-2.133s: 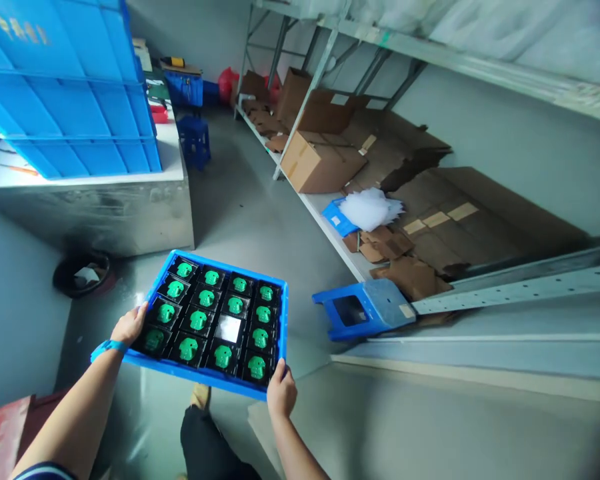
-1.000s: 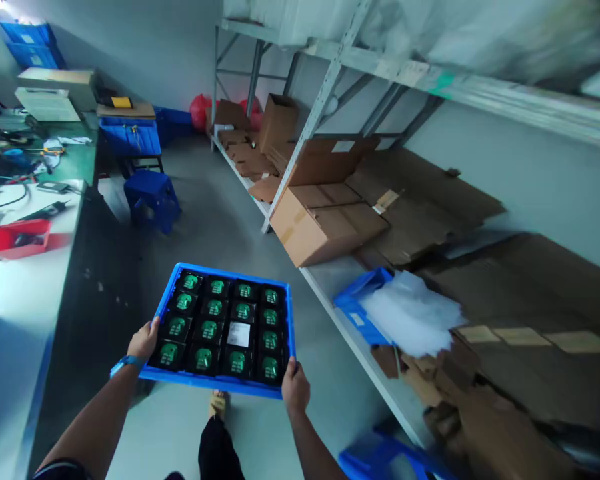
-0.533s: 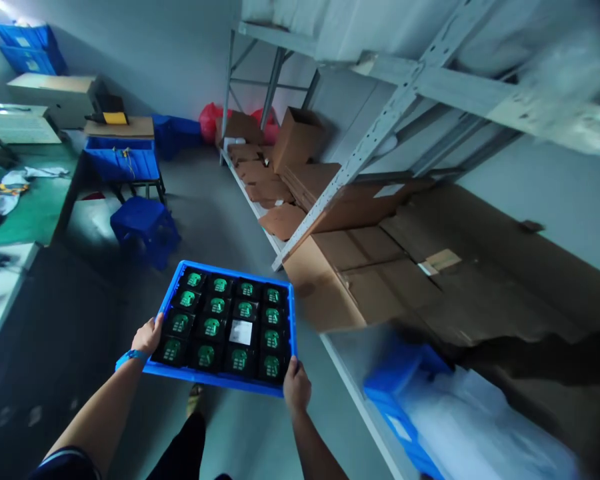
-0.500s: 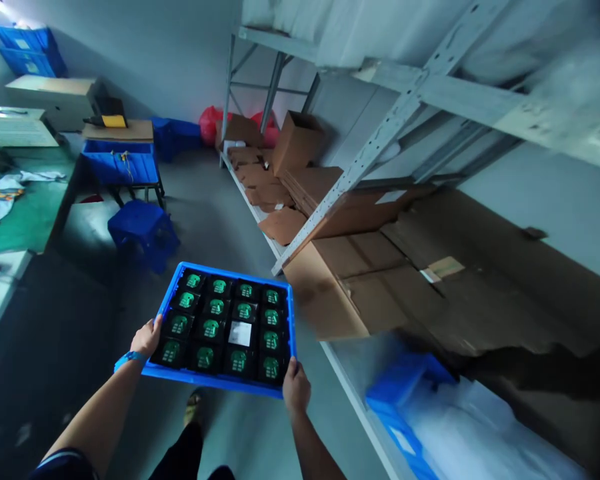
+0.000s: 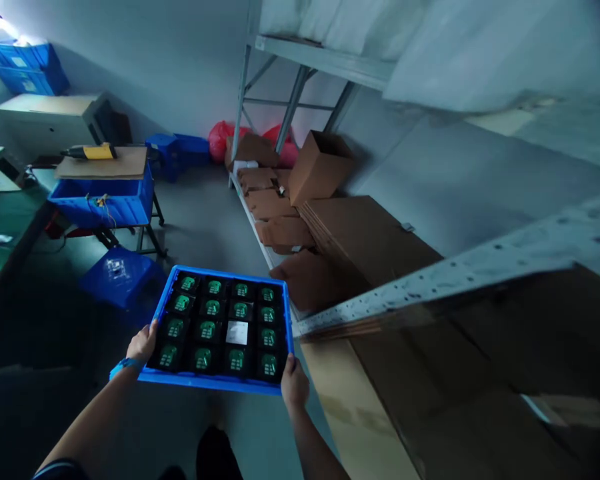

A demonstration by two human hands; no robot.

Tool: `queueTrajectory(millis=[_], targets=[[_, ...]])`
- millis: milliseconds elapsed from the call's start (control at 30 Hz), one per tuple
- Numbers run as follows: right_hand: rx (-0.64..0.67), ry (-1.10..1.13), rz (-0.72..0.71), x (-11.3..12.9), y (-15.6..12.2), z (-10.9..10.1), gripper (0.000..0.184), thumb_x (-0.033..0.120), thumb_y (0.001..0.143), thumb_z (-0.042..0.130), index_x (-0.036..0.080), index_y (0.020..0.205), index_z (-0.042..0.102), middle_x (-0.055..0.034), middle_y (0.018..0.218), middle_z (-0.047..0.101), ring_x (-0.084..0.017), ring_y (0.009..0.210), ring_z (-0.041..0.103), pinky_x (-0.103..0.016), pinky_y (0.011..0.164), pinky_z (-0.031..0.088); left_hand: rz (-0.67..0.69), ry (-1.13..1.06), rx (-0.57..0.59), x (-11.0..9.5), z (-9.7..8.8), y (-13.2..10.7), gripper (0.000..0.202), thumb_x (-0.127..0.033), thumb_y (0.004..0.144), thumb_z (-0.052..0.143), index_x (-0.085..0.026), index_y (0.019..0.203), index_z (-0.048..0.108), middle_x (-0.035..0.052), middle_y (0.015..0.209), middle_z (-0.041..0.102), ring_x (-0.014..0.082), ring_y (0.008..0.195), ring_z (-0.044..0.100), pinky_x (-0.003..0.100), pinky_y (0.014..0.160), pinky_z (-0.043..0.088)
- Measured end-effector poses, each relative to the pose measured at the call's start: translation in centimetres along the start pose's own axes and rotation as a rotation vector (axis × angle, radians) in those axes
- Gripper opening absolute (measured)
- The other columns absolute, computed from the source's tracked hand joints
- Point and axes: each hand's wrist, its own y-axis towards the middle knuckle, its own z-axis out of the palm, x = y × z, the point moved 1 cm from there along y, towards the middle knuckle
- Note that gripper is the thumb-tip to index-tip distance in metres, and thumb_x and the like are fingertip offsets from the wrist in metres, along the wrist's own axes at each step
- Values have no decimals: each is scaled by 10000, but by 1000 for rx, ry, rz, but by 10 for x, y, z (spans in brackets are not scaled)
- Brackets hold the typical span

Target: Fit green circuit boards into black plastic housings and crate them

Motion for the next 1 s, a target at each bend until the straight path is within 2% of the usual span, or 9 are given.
queueTrajectory(millis=[167,367,500,600,800,1000], targets=[[8,-27,-47,97,104,0,521,432,1065,274,130,1167,686,-184,1083,754,-305,997,720,-358,814,488,-55,-25,-7,-71,-30,92,382,-478,985,566,-150,1169,637,91,1143,675,226,1042,658,463,938,555],[0,-22,-104,213,225,3,641,494,1059,193,107,1245,669,-218,1160,732,-317,1040,706,-372,852,486,-86,-47,-16,-154,-63,207,374,-459,971,598,-156,1189,631,94,1169,665,228,1045,654,457,920,564],[11,-8,-125,296,302,4,706,537,1056,170,98,1155,714,-213,1051,760,-299,1021,717,-344,843,492,-107,-57,-31,-212,-91,287,371,-453,975,594,-156,1194,628,92,1161,667,224,1035,657,452,915,567],[18,-7,-144,357,360,8,709,536,1058,174,88,1143,716,-227,1068,754,-306,1015,722,-349,846,496,-117,-54,-42,-252,-111,348,380,-462,980,580,-156,1200,626,94,1164,666,228,1044,655,460,926,561],[33,-25,-173,475,470,23,730,565,1047,153,106,1212,696,-222,1152,735,-303,1055,709,-352,852,494,-150,-44,-71,-323,-152,466,402,-480,976,580,-158,1212,622,97,1177,664,232,1049,652,468,933,555],[74,-61,-239,607,567,35,732,547,1040,152,85,1250,680,-233,1142,736,-317,1035,708,-376,874,492,-222,-66,-99,-382,-199,563,393,-493,983,562,-152,1160,642,90,1126,682,225,1025,661,464,936,550]])
